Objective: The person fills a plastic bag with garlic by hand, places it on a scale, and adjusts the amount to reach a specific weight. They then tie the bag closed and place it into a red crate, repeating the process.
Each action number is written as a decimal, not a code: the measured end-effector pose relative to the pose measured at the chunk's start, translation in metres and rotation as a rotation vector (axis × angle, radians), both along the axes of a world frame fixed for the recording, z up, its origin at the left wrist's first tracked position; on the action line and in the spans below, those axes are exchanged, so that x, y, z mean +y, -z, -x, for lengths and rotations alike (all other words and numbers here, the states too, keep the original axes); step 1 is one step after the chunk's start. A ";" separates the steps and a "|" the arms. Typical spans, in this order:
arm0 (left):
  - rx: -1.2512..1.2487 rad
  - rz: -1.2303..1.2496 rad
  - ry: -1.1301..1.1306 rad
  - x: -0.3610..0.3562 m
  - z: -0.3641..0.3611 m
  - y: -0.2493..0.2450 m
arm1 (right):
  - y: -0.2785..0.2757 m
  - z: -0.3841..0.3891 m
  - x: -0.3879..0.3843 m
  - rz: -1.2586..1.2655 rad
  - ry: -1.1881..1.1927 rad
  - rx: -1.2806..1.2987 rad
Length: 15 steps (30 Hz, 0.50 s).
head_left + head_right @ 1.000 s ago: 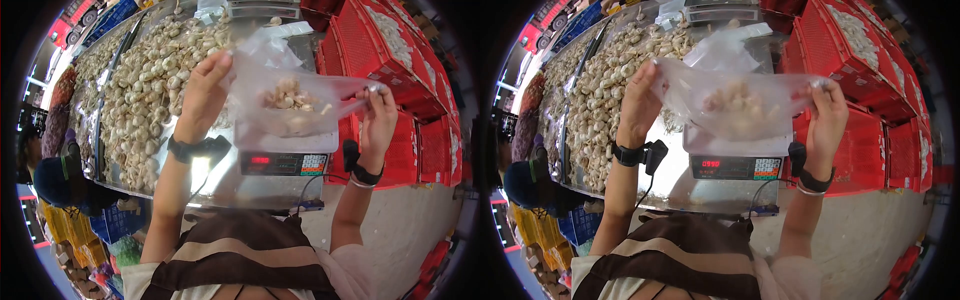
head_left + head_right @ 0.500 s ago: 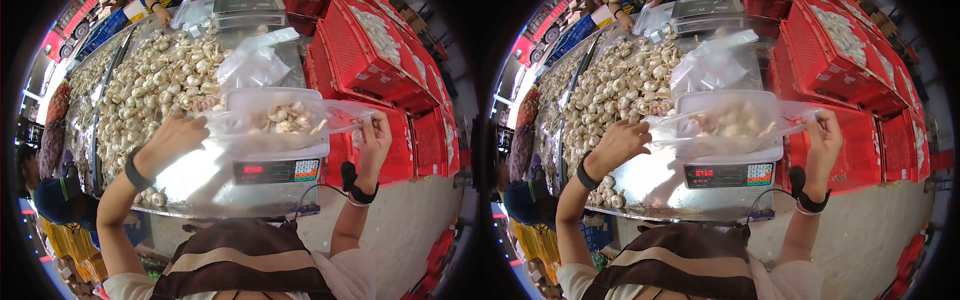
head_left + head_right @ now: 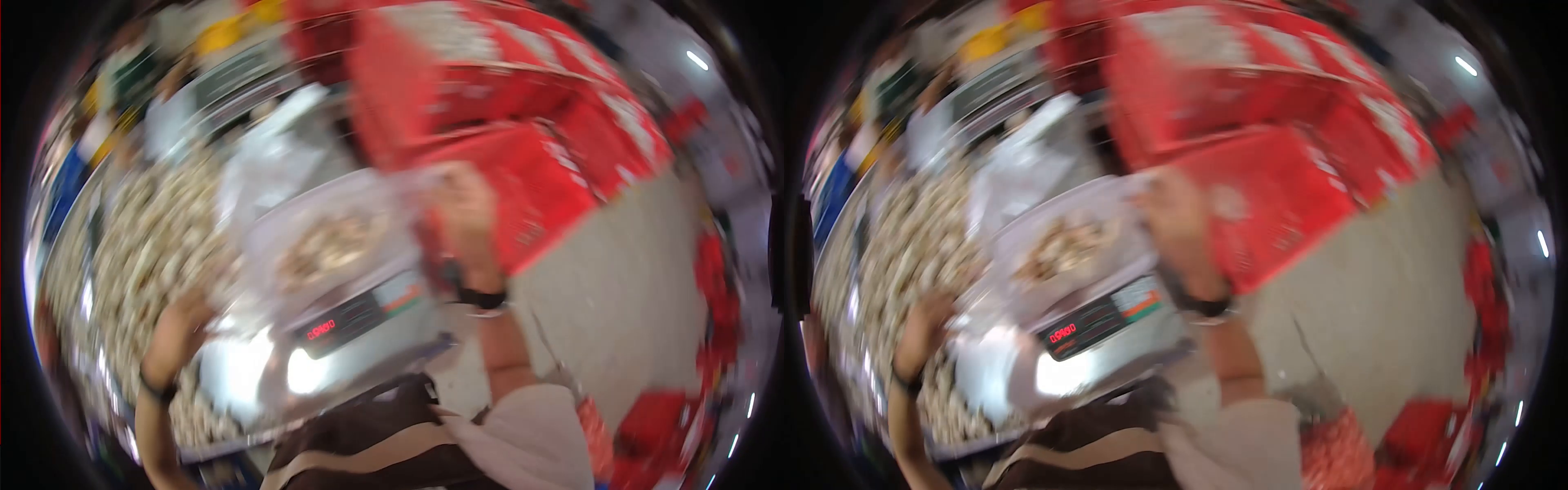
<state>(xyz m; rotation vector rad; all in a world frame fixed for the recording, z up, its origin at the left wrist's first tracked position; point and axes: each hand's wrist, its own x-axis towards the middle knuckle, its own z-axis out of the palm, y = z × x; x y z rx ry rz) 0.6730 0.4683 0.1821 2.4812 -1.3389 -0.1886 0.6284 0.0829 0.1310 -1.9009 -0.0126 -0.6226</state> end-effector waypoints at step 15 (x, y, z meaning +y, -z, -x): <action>0.526 0.570 -0.261 -0.031 -0.094 0.039 | -0.016 -0.061 0.073 0.018 -0.046 -0.478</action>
